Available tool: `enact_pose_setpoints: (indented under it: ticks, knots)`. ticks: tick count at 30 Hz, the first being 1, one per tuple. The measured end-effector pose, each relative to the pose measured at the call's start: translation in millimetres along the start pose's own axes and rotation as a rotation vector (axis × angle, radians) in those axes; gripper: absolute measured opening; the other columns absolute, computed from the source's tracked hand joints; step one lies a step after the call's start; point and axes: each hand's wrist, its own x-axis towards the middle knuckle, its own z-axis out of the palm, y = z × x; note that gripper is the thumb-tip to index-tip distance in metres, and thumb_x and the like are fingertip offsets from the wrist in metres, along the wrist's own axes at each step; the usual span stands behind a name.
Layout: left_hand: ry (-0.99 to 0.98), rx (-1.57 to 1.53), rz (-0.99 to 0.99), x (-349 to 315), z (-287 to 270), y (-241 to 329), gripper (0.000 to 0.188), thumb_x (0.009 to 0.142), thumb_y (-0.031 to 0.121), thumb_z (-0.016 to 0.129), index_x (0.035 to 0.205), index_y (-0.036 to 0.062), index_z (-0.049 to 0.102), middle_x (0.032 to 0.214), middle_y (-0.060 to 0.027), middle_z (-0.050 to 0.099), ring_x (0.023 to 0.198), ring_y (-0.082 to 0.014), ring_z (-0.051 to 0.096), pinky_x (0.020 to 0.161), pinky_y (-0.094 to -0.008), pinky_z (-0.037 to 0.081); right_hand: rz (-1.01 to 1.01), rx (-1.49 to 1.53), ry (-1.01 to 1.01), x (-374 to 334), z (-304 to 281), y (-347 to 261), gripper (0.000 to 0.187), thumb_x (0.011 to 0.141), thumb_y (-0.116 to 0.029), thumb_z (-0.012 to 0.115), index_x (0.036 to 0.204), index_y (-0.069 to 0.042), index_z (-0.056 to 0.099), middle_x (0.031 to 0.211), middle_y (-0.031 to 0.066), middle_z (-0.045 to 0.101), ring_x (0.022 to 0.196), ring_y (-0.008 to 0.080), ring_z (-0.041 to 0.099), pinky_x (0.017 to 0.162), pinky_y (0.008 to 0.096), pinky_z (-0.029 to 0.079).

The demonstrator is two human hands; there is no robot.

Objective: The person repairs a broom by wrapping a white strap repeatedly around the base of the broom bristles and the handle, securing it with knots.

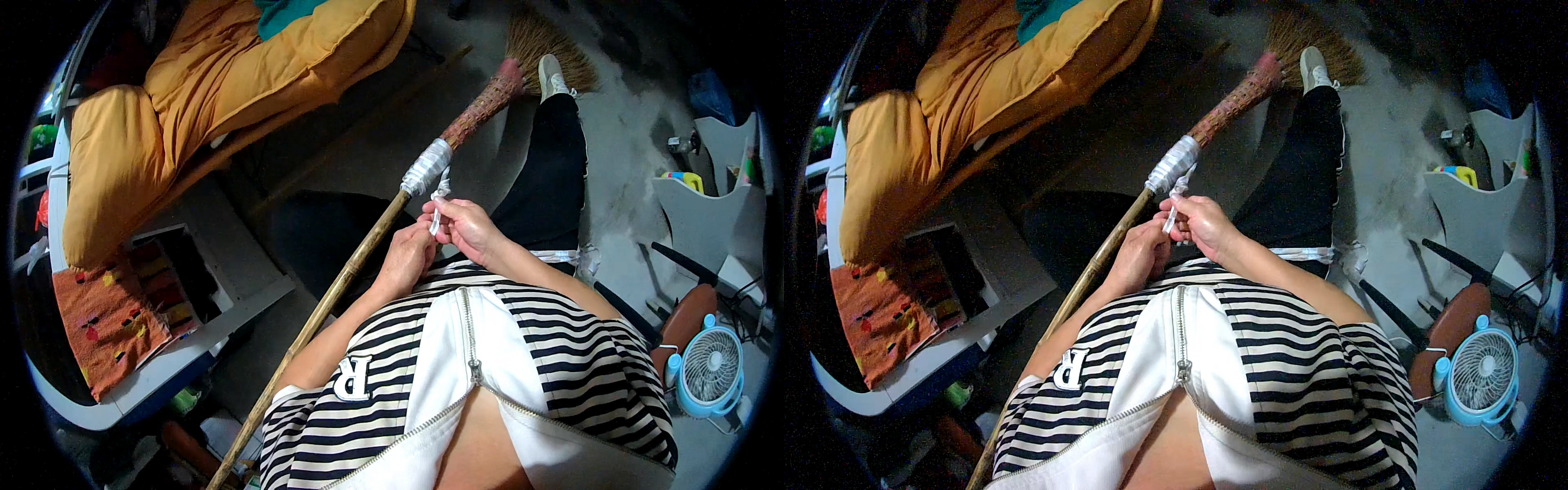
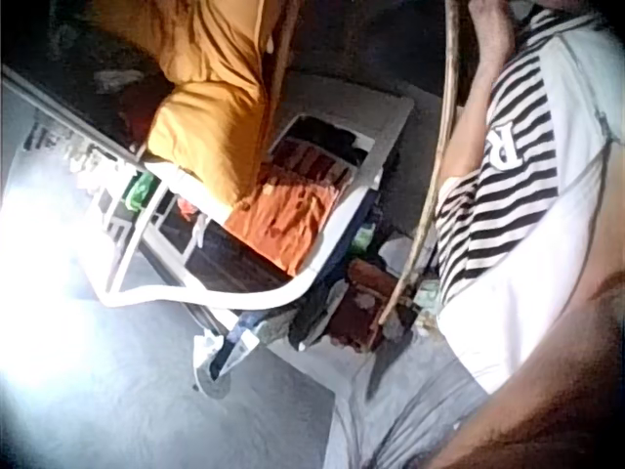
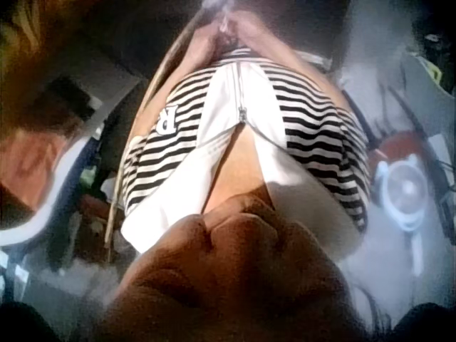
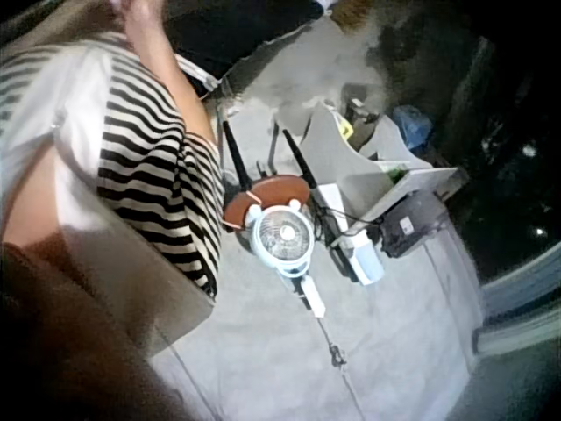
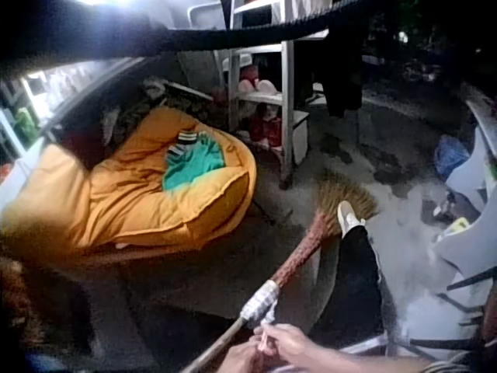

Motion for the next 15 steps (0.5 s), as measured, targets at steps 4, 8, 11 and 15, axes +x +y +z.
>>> enact_pose_setpoints:
  ticks: [4, 8, 11, 15]
  knots:
    - [-0.023, 0.031, 0.127, 1.9, -0.5, -12.5, 0.018, 0.083, 0.014, 0.038, 0.073, 0.0068, 0.051, 0.054, 0.0023, 0.04, 0.044, -0.0069, 0.034, 0.04, -0.0217, 0.025, -0.094, 0.081, 0.033, -2.8, 9.5, 6.7, 0.029, 0.093, -0.027, 0.042, 0.097, 0.0, 0.052, 0.084, 0.009, 0.056, 0.064, 0.0108, 0.053, 0.049, 0.0202, 0.042]
    - [0.001, 0.231, 0.255, -1.4, -2.3, -20.2, 0.016, 0.08, 0.009, 0.037, 0.074, 0.0034, 0.051, 0.056, 0.0018, 0.04, 0.048, -0.0062, 0.035, 0.045, -0.021, 0.028, -0.135, 0.083, 0.066, -1.4, 10.3, 13.9, 0.03, 0.092, -0.03, 0.042, 0.095, -0.002, 0.052, 0.082, 0.0077, 0.055, 0.073, 0.012, 0.052, 0.056, 0.0231, 0.043]
    - [0.076, 0.368, 0.394, -3.0, 4.3, -28.8, 0.016, 0.08, 0.007, 0.037, 0.076, 0.0024, 0.052, 0.059, 0.0012, 0.042, 0.052, -0.0072, 0.038, 0.048, -0.0219, 0.032, -0.169, 0.121, 0.125, 10.0, 12.1, 16.8, 0.03, 0.091, -0.03, 0.044, 0.093, -0.002, 0.053, 0.079, 0.0066, 0.055, 0.07, 0.0125, 0.053, 0.058, 0.0234, 0.044]
    - [-0.108, 0.295, 0.175, -6.8, 4.9, -16.6, 0.018, 0.082, 0.009, 0.038, 0.08, 0.0029, 0.055, 0.062, 0.0022, 0.044, 0.055, -0.0073, 0.041, 0.049, -0.0209, 0.032, -0.018, -0.03, -0.072, -6.1, -18.3, -4.6, 0.025, 0.09, -0.027, 0.045, 0.09, -0.002, 0.051, 0.068, 0.0021, 0.051, 0.06, 0.0118, 0.052, 0.056, 0.0243, 0.045]
